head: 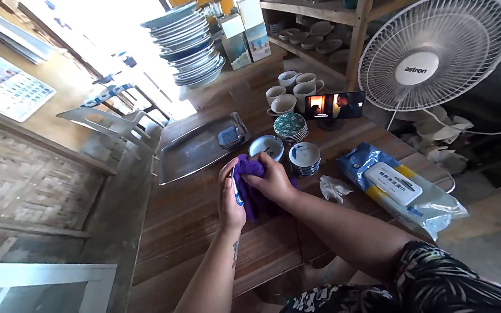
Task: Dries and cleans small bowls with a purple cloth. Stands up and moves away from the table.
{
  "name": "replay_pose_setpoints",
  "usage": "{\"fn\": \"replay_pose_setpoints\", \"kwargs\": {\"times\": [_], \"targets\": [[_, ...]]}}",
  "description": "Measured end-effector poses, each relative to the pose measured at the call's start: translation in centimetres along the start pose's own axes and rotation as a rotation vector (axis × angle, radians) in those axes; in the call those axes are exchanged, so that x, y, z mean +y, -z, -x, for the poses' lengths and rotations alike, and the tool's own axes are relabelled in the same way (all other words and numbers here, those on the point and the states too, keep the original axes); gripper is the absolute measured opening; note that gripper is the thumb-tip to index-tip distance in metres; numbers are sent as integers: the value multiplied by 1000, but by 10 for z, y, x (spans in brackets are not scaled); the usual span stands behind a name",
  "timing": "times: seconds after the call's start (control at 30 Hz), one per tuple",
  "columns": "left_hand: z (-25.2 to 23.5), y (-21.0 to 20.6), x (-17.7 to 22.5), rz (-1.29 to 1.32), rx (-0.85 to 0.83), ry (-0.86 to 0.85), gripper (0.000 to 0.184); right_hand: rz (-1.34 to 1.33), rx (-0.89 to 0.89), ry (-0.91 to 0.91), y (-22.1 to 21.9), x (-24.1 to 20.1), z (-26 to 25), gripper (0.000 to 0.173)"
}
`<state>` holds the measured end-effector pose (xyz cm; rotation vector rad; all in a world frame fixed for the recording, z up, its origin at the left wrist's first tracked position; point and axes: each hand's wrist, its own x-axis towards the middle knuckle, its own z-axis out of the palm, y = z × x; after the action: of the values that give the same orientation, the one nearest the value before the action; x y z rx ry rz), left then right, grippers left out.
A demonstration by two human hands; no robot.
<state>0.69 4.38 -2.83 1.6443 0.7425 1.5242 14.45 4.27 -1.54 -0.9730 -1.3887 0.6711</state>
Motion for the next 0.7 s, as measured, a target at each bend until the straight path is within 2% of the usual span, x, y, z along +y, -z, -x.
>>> {"fn": "replay_pose_setpoints", "kwargs": {"times": [0.07,0.13,0.23,0.33,0.43,0.5,0.57,0.7], "targets": [[1,-2,4,21,21,97,61,-149,0,10,1,-2,-1,31],[3,-6,8,40,84,205,55,-260,-53,30,3,-3,0,31],[0,1,6,98,61,207,54,-345,-237,35,4,-4,0,29],[-4,12,3,151,47,184,55,-238,-448,78,3,-1,-2,27],[-8,13,5,46,64,154,57,68,-563,11,2,-5,-5,31],[-7,13,3,8,41,87,57,207,-517,-46,1,-7,-5,34],[-6,11,0,22,14,23,59,262,-376,-55,0,-6,-3,34],[-3,5,-2,-6,-16,-8,63,134,-81,16,0,1,-1,37]]}}
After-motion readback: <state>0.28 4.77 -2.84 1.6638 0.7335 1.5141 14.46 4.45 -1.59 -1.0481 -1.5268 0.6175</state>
